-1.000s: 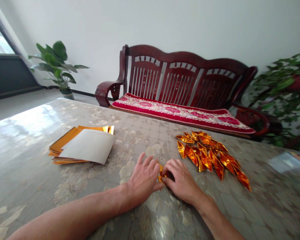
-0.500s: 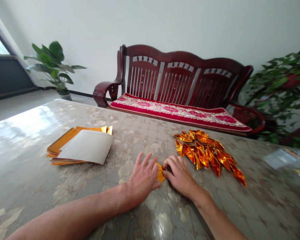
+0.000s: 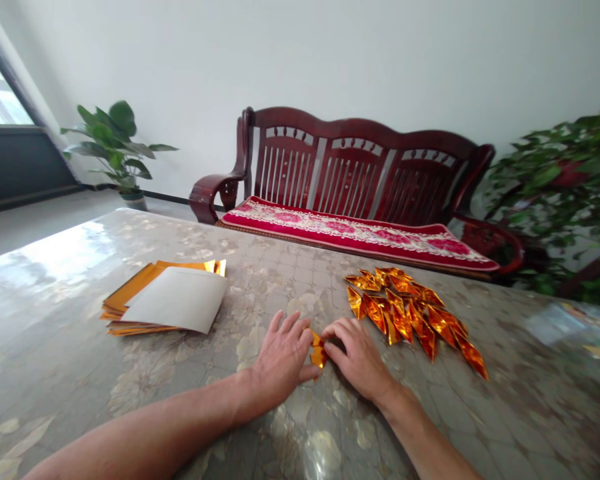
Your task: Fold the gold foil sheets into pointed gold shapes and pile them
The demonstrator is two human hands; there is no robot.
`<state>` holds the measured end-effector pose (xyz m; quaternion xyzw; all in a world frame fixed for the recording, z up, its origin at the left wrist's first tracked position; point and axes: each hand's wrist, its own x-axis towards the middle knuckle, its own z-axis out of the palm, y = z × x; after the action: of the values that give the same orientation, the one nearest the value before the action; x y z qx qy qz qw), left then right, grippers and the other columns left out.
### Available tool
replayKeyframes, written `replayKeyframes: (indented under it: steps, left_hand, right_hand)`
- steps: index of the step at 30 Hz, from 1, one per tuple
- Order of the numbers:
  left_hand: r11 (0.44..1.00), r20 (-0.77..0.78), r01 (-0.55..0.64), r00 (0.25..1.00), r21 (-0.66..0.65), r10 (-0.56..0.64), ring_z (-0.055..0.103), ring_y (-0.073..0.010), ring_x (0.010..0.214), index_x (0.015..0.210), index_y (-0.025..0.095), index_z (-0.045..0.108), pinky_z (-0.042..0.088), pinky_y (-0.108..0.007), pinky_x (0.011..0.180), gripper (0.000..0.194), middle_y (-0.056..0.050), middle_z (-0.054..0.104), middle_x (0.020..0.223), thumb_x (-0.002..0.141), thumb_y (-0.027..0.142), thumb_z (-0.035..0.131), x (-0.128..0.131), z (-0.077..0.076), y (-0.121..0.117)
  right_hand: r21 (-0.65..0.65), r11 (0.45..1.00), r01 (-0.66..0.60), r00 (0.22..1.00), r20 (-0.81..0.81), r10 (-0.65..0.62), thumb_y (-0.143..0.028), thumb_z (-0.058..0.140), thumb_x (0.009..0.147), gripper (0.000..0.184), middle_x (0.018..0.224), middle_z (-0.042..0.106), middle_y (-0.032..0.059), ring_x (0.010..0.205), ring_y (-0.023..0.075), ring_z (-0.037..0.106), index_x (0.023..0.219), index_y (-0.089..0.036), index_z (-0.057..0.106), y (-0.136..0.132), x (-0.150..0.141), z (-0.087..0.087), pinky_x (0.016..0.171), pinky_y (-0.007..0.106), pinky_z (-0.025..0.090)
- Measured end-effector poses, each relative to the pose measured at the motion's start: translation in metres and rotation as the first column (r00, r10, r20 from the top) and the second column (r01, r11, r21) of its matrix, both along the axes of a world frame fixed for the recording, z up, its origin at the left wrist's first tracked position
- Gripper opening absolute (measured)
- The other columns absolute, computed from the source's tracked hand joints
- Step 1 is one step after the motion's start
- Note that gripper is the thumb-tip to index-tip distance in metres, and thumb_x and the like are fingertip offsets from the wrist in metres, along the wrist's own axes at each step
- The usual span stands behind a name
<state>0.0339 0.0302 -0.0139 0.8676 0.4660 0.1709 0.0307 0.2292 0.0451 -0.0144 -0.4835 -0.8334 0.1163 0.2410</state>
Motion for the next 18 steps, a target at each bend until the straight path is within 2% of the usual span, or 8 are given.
replayKeyframes:
  steps: [6,8,12,14,18]
  left_hand:
    - [0.998,0.033,0.028,0.999,0.059,-0.03,0.051,-0.0314,0.127,0.11,0.019,0.062,0.036,-0.053,0.11,0.045,-0.009,0.062,0.127,0.077,0.046,0.077,-0.005,-0.006,0.002]
    - [0.993,0.039,0.081,0.996,0.088,-0.085,0.054,-0.0282,0.123,0.109,0.018,0.062,0.04,-0.047,0.109,0.038,-0.009,0.064,0.124,0.082,0.041,0.075,-0.005,-0.009,0.003]
    - [0.974,-0.035,0.213,0.977,0.082,-0.211,0.063,-0.0208,0.1,0.096,0.016,0.064,0.049,-0.036,0.096,0.014,-0.006,0.068,0.102,0.095,0.029,0.059,-0.002,-0.013,0.003]
    - [0.965,-0.093,0.242,0.968,0.1,-0.233,0.063,-0.0208,0.096,0.095,0.015,0.063,0.05,-0.035,0.092,0.014,-0.006,0.068,0.098,0.097,0.026,0.054,0.0,-0.014,0.002]
    - [0.961,-0.149,0.232,0.966,0.153,-0.21,0.063,-0.0215,0.094,0.093,0.016,0.061,0.048,-0.038,0.095,0.007,-0.004,0.068,0.096,0.094,0.022,0.059,-0.001,-0.018,0.001]
  right_hand:
    - [0.042,0.999,-0.016,0.998,0.065,0.013,-0.021,0.068,0.087,0.007,0.094,0.061,-0.0003,0.095,0.0194,0.052,0.09,-0.024,0.063,-0.002,-0.005,0.002,0.085,0.034,0.041]
    - [0.056,0.998,-0.027,0.997,0.07,0.023,-0.018,0.066,0.087,0.006,0.092,0.061,-0.0003,0.094,0.019,0.052,0.086,-0.023,0.063,-0.001,-0.006,0.001,0.084,0.033,0.041]
    - [0.105,0.993,-0.06,0.995,0.088,0.051,-0.018,0.064,0.09,0.008,0.088,0.06,0.001,0.089,0.0189,0.052,0.083,-0.022,0.064,0.0,-0.005,-0.001,0.08,0.032,0.041]
    - [0.14,0.986,-0.088,0.991,0.114,0.072,-0.018,0.062,0.091,0.008,0.088,0.06,0.0019,0.088,0.0193,0.051,0.084,-0.021,0.064,-0.001,-0.005,-0.001,0.079,0.032,0.041]
    - [0.172,0.972,-0.161,0.979,0.149,0.135,-0.015,0.057,0.093,0.011,0.089,0.061,0.0031,0.089,0.0199,0.052,0.087,-0.021,0.065,-0.002,-0.004,0.0,0.08,0.033,0.041]
